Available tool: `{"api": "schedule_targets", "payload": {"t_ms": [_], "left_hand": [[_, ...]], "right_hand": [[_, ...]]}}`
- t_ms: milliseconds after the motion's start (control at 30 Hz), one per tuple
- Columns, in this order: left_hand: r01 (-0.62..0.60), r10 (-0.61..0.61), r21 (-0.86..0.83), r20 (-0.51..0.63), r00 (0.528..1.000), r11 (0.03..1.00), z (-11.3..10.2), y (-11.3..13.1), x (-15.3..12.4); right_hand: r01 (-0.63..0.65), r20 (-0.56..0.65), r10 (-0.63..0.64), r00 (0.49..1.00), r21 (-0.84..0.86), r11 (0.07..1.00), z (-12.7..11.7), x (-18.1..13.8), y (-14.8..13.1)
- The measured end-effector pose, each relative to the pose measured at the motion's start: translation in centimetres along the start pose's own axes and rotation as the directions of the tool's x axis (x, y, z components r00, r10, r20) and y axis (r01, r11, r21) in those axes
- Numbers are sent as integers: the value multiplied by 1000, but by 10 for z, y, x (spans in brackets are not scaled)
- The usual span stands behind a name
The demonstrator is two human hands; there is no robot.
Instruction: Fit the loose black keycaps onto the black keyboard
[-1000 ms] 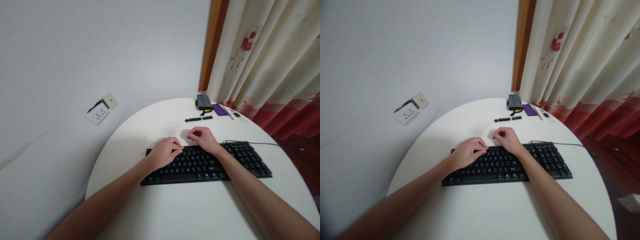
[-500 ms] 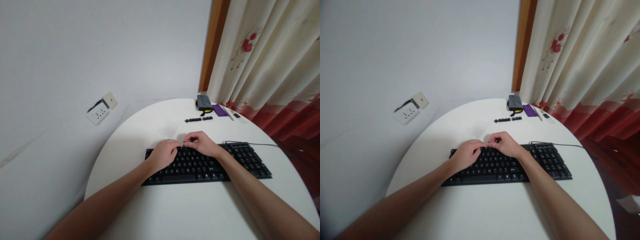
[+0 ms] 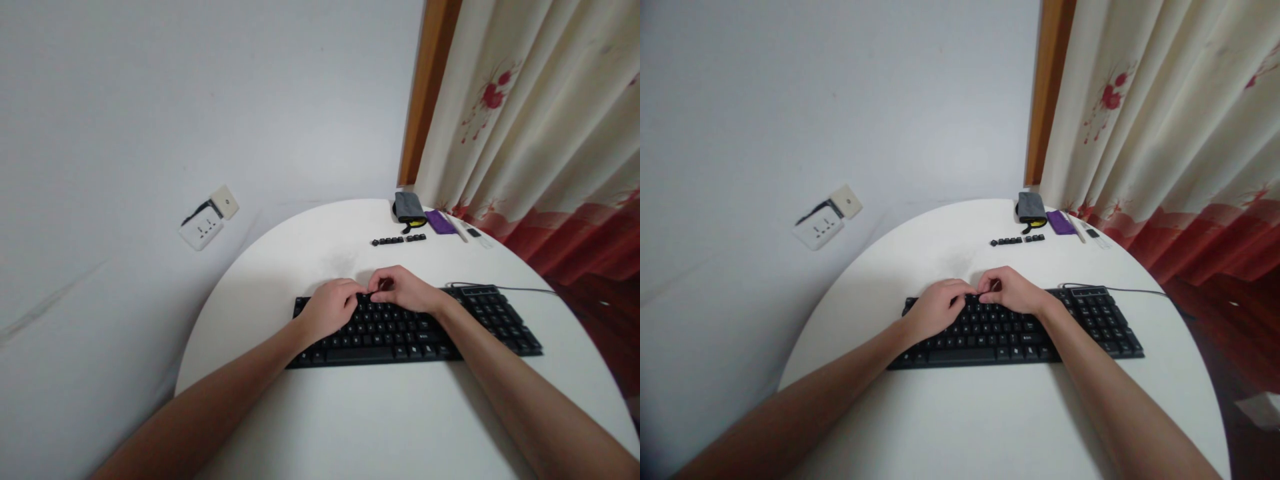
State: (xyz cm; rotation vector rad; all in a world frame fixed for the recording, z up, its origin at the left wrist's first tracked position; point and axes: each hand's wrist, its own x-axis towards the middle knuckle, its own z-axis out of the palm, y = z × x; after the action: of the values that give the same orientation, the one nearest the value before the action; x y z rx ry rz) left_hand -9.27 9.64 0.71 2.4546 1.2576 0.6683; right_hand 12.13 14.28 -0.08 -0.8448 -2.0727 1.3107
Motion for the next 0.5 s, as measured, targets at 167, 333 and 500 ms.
{"api": "schedule_targets", "payload": {"t_ms": [167,333,500], "left_hand": [[6,-6,3,10,1000,1000,-1,2,1],[18,-18,-1,9,1000,1000,-1,2,1],[2,-2,8,-14,1000,1000,2,1,0]], "right_hand": [[-21,0,21,1000,24,999,0,0,2],[9,-40,-10,999,-15,1000,0,1,2],[34,-17,-34,999,6,999,1,3,3]]}}
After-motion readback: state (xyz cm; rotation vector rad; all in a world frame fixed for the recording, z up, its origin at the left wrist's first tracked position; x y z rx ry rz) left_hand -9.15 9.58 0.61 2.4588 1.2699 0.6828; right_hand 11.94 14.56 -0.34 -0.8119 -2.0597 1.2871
